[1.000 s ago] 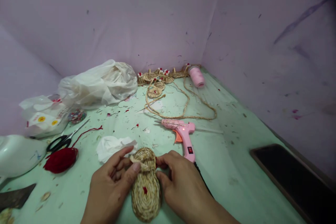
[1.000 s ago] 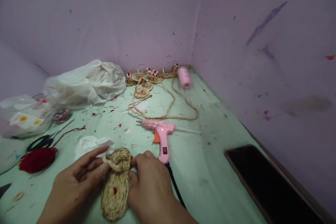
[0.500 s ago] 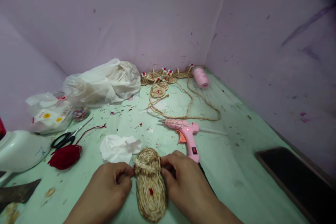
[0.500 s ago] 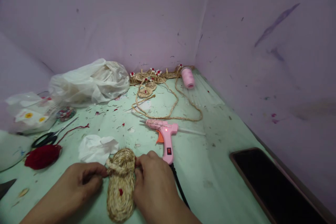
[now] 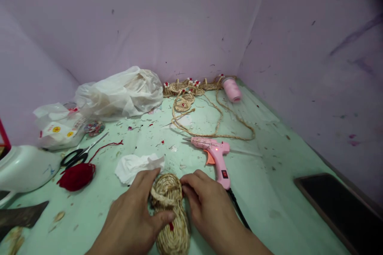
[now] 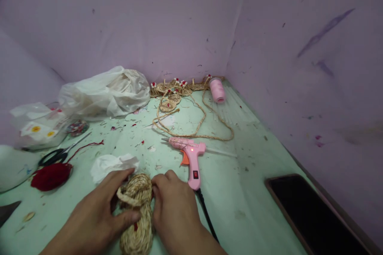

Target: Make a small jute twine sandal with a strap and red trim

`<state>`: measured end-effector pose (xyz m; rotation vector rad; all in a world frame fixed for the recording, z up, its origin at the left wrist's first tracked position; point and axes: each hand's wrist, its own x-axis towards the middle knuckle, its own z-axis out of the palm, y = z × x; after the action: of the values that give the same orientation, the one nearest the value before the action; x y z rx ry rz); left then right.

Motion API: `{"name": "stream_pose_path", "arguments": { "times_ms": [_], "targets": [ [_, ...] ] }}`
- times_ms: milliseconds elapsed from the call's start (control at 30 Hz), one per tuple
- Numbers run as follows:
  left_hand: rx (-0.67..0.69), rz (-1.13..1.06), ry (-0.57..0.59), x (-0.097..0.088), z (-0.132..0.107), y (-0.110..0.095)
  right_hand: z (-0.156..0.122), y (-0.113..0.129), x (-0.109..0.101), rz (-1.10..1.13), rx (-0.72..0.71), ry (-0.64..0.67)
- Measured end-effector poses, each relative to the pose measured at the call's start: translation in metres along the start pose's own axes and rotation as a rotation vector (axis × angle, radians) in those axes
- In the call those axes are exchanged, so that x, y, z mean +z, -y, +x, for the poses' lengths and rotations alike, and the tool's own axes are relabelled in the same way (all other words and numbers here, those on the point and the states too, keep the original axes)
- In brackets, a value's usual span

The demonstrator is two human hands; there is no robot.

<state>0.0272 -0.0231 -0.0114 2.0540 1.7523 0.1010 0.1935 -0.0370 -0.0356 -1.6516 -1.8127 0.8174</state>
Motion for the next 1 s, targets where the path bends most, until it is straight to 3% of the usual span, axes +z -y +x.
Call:
{"name": "stream_pose_path", "arguments": {
  "times_ms": [133,400,600,833,1000],
  "targets": [
    [0.045,-0.136,0.002,0.003,0.003,0.004,0.0,-0.001,0.001,0.017,-0.012,0.007],
    [0.053,-0.405,0.069,-0.006,0.006,-0.007,0.0,-0.002,0.006,-0.063,-0.039,-0.016],
    [0.008,-0.952,0.22,-0.006,0.01,0.0,-0.004,-0.01,0.01,-0.04,-0.171,-0.117],
    [0.037,-0.877,0.136,-0.005,0.009,0.003,-0.007,-0.021,0.016,0.071,-0.368,-0.351],
    [0.057,-0.816,0.131,-0.006,0.008,0.003,-0.007,-0.027,0.018,0.082,-0.462,-0.319]
  ]
}}
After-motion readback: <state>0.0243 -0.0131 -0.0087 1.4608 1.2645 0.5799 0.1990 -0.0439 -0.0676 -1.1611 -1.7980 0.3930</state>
